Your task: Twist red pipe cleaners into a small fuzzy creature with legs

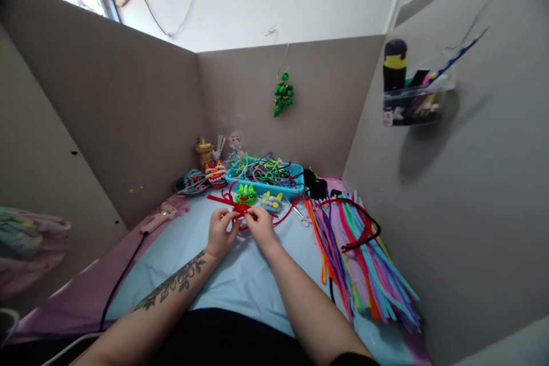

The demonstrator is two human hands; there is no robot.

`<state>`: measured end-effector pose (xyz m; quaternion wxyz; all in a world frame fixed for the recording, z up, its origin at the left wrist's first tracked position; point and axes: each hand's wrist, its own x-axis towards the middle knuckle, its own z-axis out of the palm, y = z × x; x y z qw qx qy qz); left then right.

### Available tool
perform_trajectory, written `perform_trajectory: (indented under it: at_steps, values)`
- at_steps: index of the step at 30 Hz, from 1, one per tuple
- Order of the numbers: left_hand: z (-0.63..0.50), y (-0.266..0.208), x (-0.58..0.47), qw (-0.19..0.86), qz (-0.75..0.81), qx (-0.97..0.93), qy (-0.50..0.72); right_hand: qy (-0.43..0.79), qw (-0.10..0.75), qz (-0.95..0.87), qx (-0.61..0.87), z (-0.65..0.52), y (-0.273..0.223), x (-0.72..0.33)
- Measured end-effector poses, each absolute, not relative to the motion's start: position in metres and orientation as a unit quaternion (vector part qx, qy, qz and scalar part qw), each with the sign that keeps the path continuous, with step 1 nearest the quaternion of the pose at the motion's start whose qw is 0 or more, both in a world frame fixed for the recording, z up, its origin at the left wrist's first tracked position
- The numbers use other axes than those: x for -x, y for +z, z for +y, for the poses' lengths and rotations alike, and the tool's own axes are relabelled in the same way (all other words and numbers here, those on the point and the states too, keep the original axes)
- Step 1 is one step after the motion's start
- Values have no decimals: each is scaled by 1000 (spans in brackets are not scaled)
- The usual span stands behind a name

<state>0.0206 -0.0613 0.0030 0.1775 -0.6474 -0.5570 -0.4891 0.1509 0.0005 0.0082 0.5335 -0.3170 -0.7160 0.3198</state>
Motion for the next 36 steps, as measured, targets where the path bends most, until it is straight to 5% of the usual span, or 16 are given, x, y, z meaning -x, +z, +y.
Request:
perform_trajectory:
  at_steps: [18,36]
  values:
    - [-59,0,-26,-12,-530,692,-490,295,520,-714,365,3,0,-148]
    - [-60,1,-19,54,-541,669,-507,279,462,-796,274,1,3,-155]
